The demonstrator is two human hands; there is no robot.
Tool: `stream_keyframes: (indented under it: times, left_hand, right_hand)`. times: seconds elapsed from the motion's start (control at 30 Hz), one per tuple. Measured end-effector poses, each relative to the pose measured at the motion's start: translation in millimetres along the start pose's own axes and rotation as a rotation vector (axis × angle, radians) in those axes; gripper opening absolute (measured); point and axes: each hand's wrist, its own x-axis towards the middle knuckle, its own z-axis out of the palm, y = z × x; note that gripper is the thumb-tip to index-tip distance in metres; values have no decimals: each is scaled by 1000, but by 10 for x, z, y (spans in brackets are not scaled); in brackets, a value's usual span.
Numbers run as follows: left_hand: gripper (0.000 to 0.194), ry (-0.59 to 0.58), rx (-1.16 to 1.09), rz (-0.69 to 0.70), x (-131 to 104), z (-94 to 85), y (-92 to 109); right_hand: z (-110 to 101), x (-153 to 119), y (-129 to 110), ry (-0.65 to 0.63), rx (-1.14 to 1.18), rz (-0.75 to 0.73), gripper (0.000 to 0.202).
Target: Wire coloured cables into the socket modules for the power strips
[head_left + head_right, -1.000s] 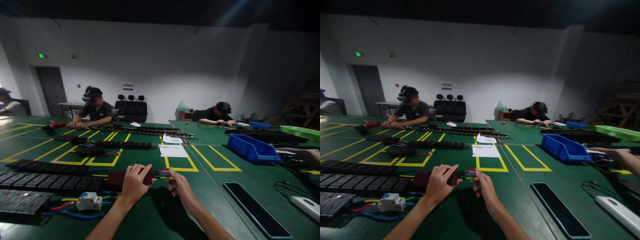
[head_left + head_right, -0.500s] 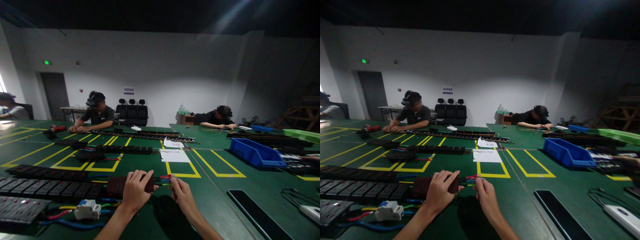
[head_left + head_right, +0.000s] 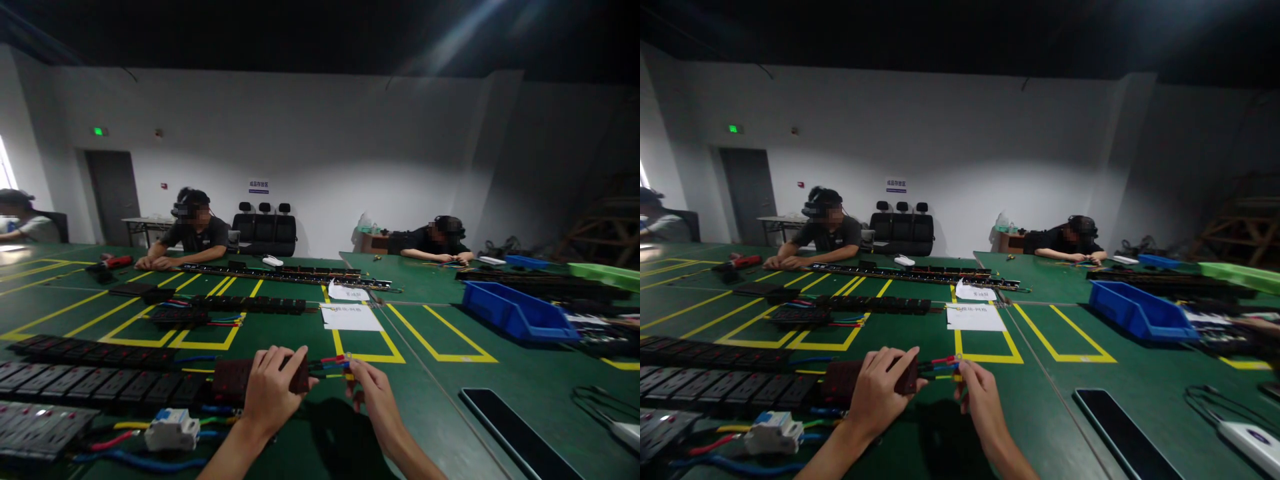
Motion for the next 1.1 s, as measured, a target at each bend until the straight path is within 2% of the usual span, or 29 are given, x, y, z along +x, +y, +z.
stream_keyframes:
  times: [0.47, 0.6, 0.97, 1.1]
  left_hand:
    - [45, 16, 19, 11, 12, 2, -27]
    - [44, 30, 14, 6, 7, 4, -25]
    - [46, 40, 6, 22, -1, 12, -33]
    - [44, 47, 12, 34, 3, 10, -41]
  right_hand:
    - [-12, 21, -79, 3, -27, -27, 62]
    - [-28, 20, -85, 23, 21, -1, 56]
    - [-1, 97, 5, 24, 384, 418, 34]
    - [-7, 108, 26, 32, 376, 440, 32]
